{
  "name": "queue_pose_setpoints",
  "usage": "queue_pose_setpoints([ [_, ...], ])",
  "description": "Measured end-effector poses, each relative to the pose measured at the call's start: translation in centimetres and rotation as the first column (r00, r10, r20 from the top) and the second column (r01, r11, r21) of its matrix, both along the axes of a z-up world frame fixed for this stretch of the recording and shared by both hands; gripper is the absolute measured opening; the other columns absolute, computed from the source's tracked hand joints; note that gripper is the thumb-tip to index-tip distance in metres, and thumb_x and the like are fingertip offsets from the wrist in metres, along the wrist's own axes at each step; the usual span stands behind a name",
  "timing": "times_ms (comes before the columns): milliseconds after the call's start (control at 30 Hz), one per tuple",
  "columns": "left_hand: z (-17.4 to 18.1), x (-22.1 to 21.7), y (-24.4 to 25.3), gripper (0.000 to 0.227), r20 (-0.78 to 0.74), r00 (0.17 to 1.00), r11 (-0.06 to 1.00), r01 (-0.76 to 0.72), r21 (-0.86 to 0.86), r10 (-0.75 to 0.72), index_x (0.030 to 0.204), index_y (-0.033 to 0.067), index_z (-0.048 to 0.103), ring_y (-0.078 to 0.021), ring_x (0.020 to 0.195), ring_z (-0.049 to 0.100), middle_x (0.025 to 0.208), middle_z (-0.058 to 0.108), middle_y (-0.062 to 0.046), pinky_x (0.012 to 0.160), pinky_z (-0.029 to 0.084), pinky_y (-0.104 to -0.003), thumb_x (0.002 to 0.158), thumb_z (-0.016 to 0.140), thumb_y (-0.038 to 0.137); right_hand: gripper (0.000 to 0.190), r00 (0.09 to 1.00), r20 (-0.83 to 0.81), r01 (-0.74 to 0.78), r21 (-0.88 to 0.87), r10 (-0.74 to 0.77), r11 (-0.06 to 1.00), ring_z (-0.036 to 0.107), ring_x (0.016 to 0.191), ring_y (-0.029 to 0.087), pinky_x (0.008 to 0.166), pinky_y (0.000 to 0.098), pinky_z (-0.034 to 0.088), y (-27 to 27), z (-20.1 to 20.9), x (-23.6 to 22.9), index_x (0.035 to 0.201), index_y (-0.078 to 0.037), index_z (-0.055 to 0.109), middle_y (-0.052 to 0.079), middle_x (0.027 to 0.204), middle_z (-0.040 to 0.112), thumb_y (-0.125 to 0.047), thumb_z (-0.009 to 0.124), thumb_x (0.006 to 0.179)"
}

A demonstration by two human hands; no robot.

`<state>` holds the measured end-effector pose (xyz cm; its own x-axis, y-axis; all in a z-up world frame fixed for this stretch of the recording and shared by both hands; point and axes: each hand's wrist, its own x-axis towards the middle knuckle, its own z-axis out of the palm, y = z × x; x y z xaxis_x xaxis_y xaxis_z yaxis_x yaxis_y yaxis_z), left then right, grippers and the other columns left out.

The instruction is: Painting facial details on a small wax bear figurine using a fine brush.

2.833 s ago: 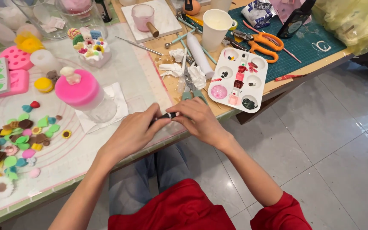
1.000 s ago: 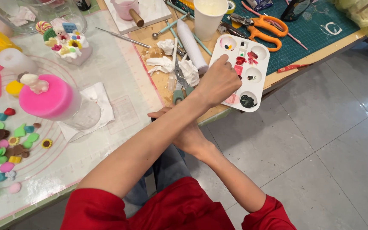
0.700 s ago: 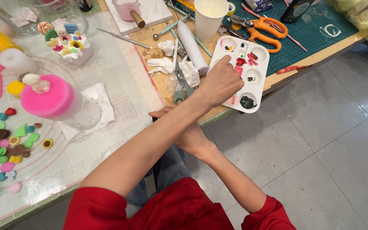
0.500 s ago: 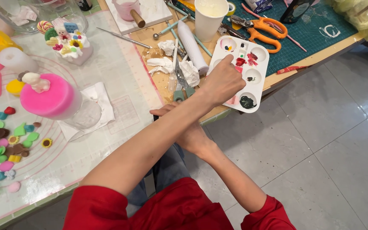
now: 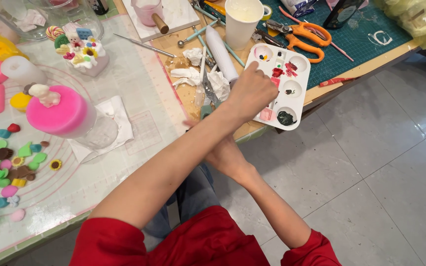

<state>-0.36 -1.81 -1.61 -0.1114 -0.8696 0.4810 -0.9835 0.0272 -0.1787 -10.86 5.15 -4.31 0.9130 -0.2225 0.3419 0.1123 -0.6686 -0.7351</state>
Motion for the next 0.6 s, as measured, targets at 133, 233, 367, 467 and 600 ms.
queue_pose_setpoints([
  [133,2.7,1.0,3.2,0.012,-0.218,0.976,0.998,-0.029,-0.056,0.016,0.075,0.0133,0.074,-0.0263,0.078,0.070,0.073,0.070,-0.009,0.084,0.045,-0.041,0.068,0.070,0.004,0.037,0.990,-0.032,0.141,0.221,-0.138,0.965,0.068,0.100,0.021,0.090,0.0358,0.054,-1.5,-2.6,-1.2,0.128,-0.003,0.061,0.012,0.109,0.072,-0.004,0.070,0.092],
  [233,6.7,1.1,7.8,0.012,-0.668,0.744,1.000,-0.006,0.008,0.009,0.088,0.0090,0.076,-0.0339,0.071,0.068,0.068,0.070,-0.013,0.079,0.046,-0.047,0.087,0.076,0.021,0.027,0.981,-0.006,0.165,0.562,-0.195,0.811,0.070,0.093,0.013,0.083,0.0289,0.057,-3.2,-3.4,-2.6,0.122,0.000,0.060,0.010,0.104,0.072,-0.003,0.068,0.096],
  [367,7.7,0.9,13.8,0.017,-0.845,0.535,0.999,-0.040,-0.029,-0.003,0.099,0.0062,0.073,-0.0321,0.071,0.070,0.078,0.071,-0.014,0.065,0.051,-0.041,0.091,0.072,0.021,0.024,0.937,0.214,0.032,0.732,-0.275,0.681,0.065,0.093,0.011,0.083,0.0242,0.054,-5.3,-2.3,-4.1,0.125,0.003,0.062,0.009,0.108,0.072,0.000,0.064,0.101],
  [467,6.7,0.7,16.3,0.017,-0.809,0.588,0.996,-0.063,-0.060,-0.011,0.098,0.0056,0.073,-0.0325,0.073,0.069,0.081,0.071,-0.013,0.066,0.051,-0.040,0.090,0.073,0.021,0.025,0.924,0.248,0.008,0.748,-0.291,0.663,0.063,0.089,0.010,0.081,0.0233,0.053,-5.4,-1.0,-4.2,0.127,0.004,0.062,0.010,0.110,0.074,-0.002,0.065,0.103],
  [600,6.8,0.3,18.2,0.013,-0.737,0.676,0.991,-0.097,-0.088,0.001,0.095,0.0065,0.074,-0.0309,0.081,0.067,0.086,0.073,-0.010,0.074,0.045,-0.042,0.089,0.073,0.018,0.026,0.929,0.259,-0.005,0.724,-0.265,0.690,0.063,0.088,0.010,0.080,0.0235,0.054,-4.1,0.3,-3.9,0.128,0.004,0.062,0.010,0.111,0.073,-0.004,0.065,0.103],
])
